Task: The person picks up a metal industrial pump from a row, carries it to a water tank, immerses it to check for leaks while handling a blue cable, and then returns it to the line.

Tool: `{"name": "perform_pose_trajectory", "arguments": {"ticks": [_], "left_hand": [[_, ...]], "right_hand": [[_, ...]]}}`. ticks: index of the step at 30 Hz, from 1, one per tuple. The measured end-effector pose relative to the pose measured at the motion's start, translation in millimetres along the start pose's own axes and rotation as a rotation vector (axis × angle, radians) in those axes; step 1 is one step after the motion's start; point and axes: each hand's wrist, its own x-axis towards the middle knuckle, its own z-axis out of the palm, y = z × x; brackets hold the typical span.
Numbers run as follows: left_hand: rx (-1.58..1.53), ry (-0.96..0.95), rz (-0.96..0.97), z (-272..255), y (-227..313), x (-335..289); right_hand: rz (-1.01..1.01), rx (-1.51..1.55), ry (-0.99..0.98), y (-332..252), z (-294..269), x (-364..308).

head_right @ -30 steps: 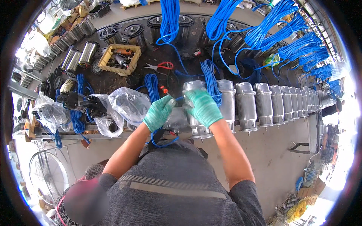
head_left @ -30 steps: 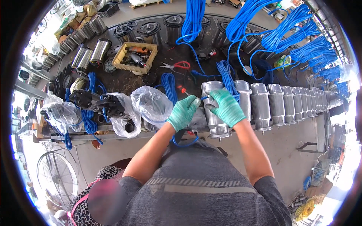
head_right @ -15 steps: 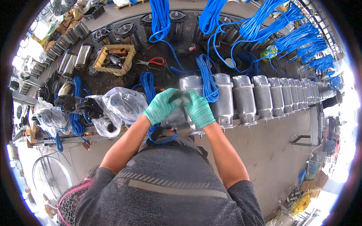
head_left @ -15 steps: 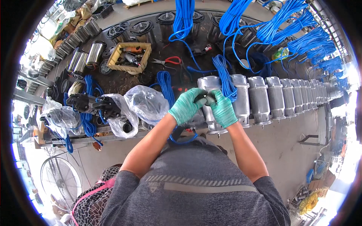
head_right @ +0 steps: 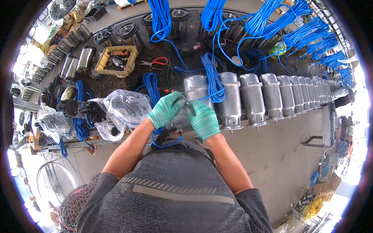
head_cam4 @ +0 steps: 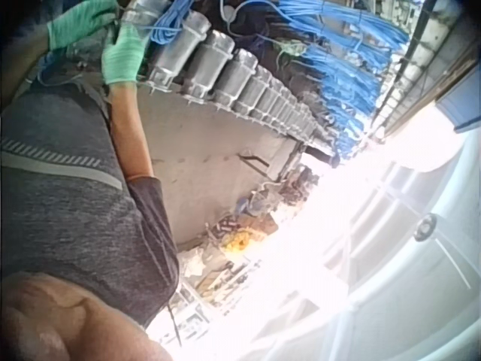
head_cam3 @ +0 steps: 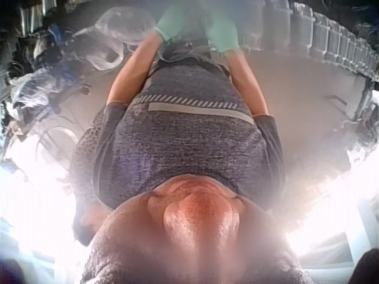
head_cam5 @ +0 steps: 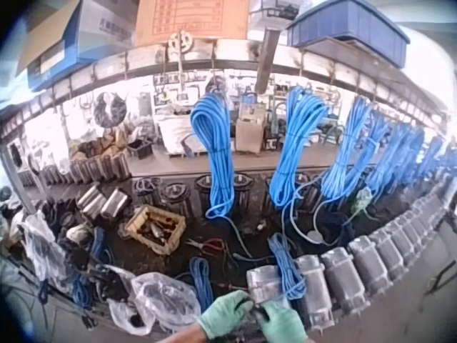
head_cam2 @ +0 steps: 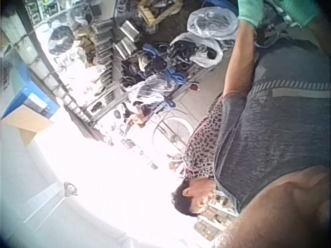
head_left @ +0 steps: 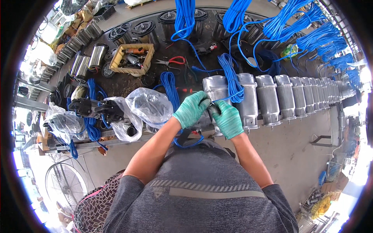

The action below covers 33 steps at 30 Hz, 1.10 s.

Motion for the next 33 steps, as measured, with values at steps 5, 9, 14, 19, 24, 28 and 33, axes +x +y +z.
{"name": "perform_pose_trajectory", "arguments": {"ticks": [5, 9, 14, 19, 24, 28, 33], "left_hand": [[0.046, -0.030, -0.049, 2.4, -9.5, -2.9], [-0.036, -0.002, -0.161, 8.7, -12.8, 3.0], [-0.114, -0.011, -0.374, 8.5, -19.7, 8.7], [0.206, 0.002, -0.224, -20.3, -14.4, -0.3], [-0.069, 0.071, 0.199, -32.0, 20.0, 28.4], [-0.556, -0.062, -0.055, -46.5, 49.3, 51.7], [0.305, -0.230, 0.307, -23.4, 39.6, 110.1]], "right_hand": [[-0.117, -0.087, -0.245, -1.9, -18.4, 8.3], [-0.409, -0.253, -0.095, 6.1, -10.2, 1.7], [-0.443, -0.308, -0.077, 19.0, 2.8, -3.0], [-0.337, -0.294, -0.242, 16.8, 4.4, 0.5], [-0.261, -0.501, -0.566, 24.8, 6.4, -19.9], [-0.017, -0.341, -0.445, 46.9, -40.6, -72.5], [0.730, 0.004, -0.357, 79.2, -77.8, -145.0]]}}
